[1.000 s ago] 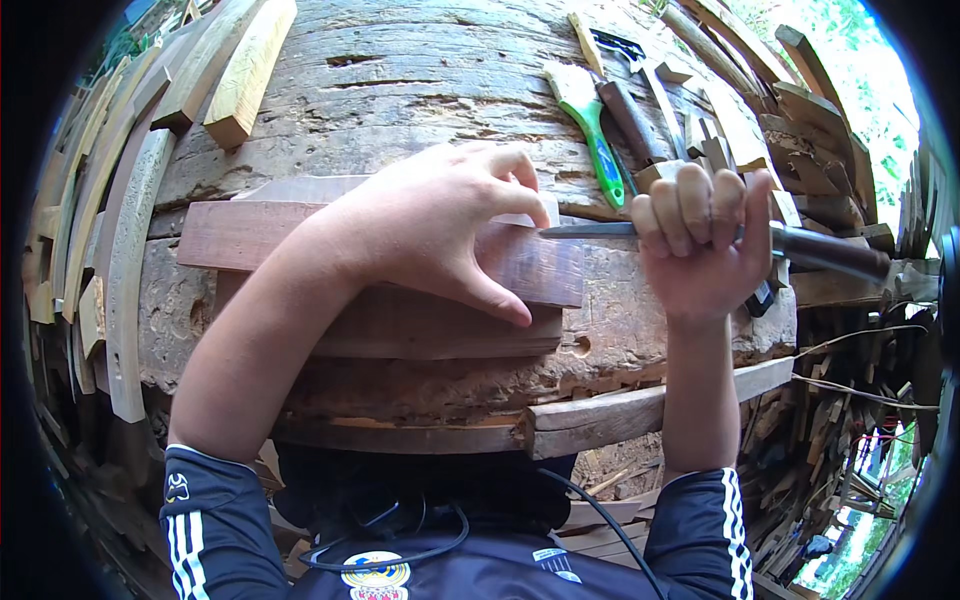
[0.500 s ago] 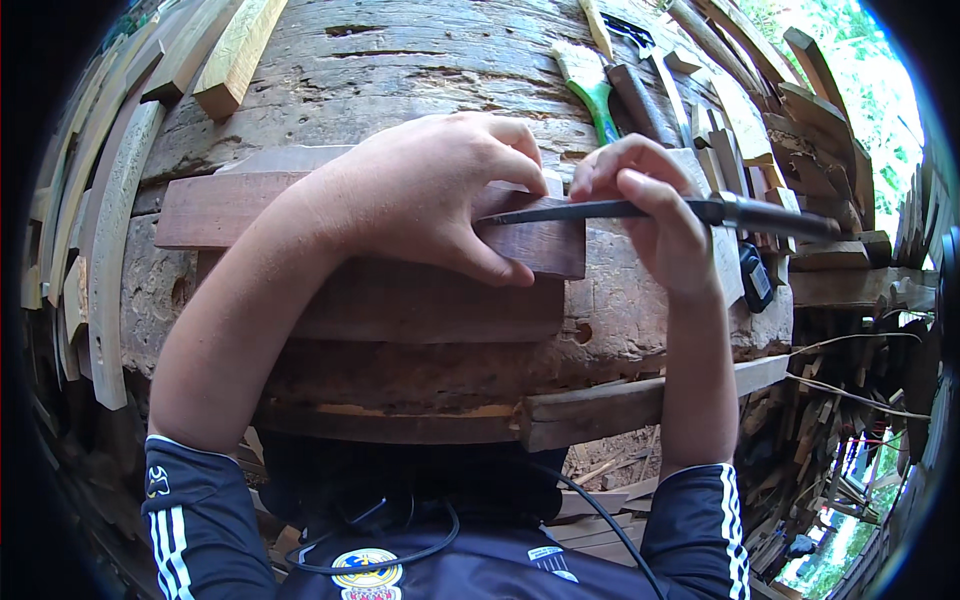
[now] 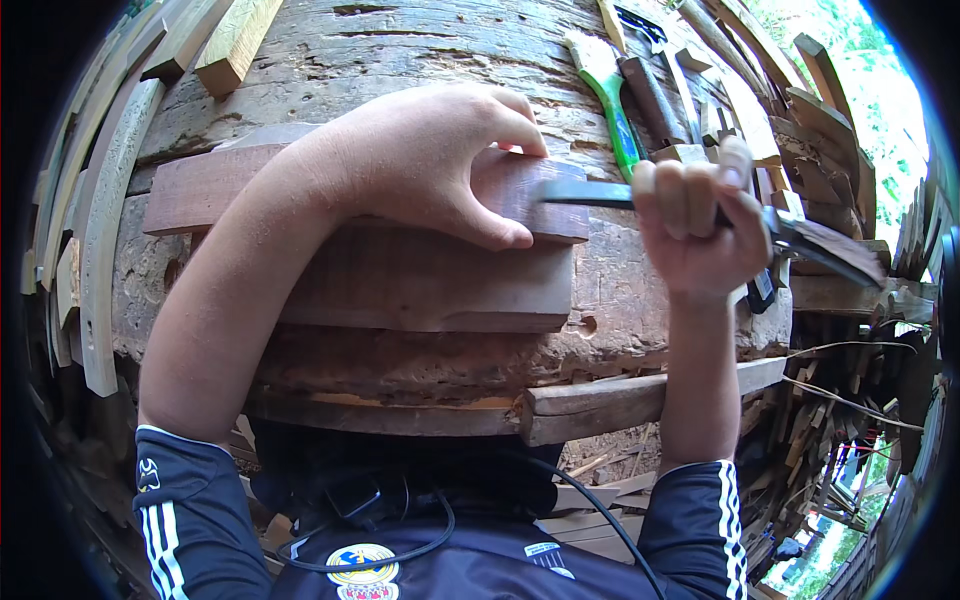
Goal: The person marks a piece of wood with a pen, sets it aside, and then carves the edge and surface of another piece of wood using a chisel.
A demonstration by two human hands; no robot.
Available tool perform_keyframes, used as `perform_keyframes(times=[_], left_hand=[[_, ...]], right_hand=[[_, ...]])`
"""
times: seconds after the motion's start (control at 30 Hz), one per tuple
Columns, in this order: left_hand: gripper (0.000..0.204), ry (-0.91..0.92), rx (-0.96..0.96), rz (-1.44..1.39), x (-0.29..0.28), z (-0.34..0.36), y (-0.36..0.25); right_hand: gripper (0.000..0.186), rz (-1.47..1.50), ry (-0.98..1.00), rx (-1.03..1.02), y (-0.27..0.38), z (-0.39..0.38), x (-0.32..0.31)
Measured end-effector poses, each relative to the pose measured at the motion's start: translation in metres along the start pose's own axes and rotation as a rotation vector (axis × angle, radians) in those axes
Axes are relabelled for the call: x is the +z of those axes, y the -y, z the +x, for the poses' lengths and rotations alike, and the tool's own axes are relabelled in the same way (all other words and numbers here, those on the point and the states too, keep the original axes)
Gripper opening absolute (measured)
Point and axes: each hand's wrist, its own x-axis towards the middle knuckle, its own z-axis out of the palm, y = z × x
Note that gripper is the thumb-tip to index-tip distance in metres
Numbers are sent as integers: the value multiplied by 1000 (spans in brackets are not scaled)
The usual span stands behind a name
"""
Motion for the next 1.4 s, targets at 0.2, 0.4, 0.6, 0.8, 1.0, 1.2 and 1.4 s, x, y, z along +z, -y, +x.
perform_keyframes(times=[0.2, 0.4, 0.6, 0.8, 1.0, 1.2, 1.4], left_hand=[[63, -6, 7, 17, 2, 2, -1], [64, -1, 18, 40, -1, -2, 1], [62, -6, -14, 26, -1, -1, 0], [61, -13, -9, 47, 1, 0, 3], [62, -13, 17, 55, -1, 1, 2], [63, -14, 1, 20, -2, 0, 2], [62, -11, 7, 42, 0, 2, 1]], right_hand=[[44, -25, -70, -56, 15, -7, -7], [56, -92, -16, -73, 8, -7, 5], [54, -86, 71, -65, 9, -4, 5], [55, -137, 110, -61, 11, -3, 8], [55, -91, 63, -108, 9, -3, 17], [53, -87, 255, -50, 17, 1, 2], [43, -645, -170, 20, -2, 0, 3]])
